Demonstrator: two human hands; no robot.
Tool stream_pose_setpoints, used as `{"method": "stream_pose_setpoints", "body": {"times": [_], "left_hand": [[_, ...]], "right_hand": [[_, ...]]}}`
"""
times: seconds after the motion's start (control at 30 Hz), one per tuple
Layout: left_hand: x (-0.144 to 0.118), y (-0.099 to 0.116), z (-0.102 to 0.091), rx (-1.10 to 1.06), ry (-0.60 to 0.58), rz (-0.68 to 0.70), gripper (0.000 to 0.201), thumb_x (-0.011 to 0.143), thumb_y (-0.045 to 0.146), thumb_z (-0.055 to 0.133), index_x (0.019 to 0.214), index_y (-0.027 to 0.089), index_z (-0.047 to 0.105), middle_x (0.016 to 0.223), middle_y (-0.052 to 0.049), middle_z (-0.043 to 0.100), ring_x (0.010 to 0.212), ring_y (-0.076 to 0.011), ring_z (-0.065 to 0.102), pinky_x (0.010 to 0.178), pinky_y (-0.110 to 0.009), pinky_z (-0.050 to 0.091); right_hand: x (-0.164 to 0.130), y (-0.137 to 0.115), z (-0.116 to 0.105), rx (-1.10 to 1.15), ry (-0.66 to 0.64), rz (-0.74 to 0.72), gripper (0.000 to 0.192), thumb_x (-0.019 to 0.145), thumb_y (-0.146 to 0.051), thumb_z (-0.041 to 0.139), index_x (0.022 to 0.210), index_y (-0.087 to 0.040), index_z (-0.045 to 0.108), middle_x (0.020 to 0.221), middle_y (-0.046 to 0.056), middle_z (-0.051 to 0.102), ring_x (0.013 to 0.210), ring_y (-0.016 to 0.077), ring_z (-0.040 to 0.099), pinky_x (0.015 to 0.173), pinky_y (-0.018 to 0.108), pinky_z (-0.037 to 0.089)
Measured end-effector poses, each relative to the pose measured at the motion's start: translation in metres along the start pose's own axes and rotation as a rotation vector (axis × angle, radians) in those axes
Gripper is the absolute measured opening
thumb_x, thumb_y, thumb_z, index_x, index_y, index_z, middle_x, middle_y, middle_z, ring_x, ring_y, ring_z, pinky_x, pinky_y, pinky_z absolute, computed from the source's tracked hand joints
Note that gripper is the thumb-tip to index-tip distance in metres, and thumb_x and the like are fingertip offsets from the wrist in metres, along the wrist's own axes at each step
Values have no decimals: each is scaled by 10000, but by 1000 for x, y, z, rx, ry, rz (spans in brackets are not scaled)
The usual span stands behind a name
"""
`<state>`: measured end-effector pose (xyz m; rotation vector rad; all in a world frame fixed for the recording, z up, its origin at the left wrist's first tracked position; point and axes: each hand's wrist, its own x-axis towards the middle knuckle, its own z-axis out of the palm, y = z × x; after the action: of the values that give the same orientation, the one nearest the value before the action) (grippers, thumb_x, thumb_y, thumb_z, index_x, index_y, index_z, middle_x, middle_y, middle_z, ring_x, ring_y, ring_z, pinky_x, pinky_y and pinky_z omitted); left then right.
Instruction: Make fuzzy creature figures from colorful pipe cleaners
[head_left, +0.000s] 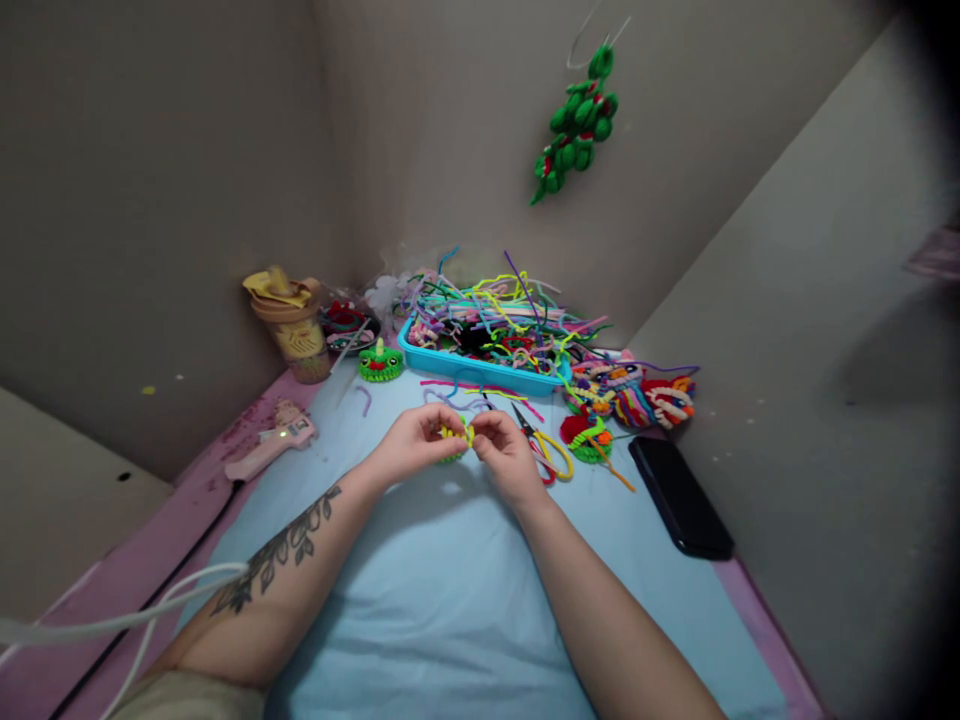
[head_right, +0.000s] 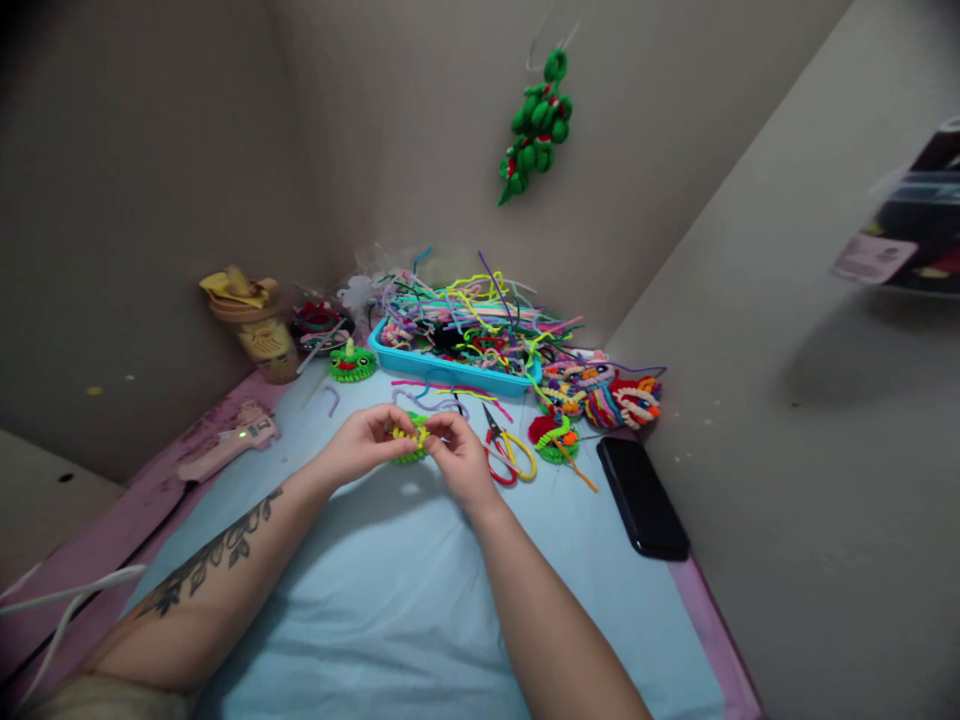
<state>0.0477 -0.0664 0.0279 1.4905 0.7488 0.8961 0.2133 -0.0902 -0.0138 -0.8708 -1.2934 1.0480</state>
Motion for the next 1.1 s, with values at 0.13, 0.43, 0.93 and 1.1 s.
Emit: {"method": "stream_pose_setpoints", "body": {"times": [0.13, 0.43, 0.93, 1.1], "left_hand": [[-1, 1, 0, 43, 31, 32, 269, 678, 323, 723, 804, 133, 581, 744, -17, 611, 629, -97, 540, 571, -220, 424], [-2, -3, 2, 123, 40, 38, 254, 679, 323, 715, 796, 137, 588, 743, -19, 618, 655, -109, 555, 590, -227, 452], [2, -3, -3, -64, -65, -105, 307, 599, 287, 778, 730, 131, 547, 674, 5, 610, 601, -95, 557, 576, -223, 419], [2, -5, -2, -60, -45, -89, 323, 610, 288, 772, 773, 134, 539, 710, -2, 608, 620, -97, 555, 587, -229, 428]], "right_hand": [[-2, 0, 0, 14, -15, 104, 220, 777, -399, 627, 805, -199, 540, 646, -26, 479, 554, 101, 413, 515, 231, 330], [-4, -15, 3, -229, 13, 39, 125, 773, -307, 593, 784, -199, 531, 745, 0, 523, 660, 131, 490, 570, 240, 392], [-8, -23, 0, -458, -17, -301, 121, 815, -176, 529, 751, -227, 617, 810, 27, 486, 749, 163, 499, 671, 316, 415], [-6, -21, 2, -398, 3, -263, 92, 803, -171, 541, 735, -220, 581, 784, 17, 496, 732, 156, 496, 654, 296, 404]]}}
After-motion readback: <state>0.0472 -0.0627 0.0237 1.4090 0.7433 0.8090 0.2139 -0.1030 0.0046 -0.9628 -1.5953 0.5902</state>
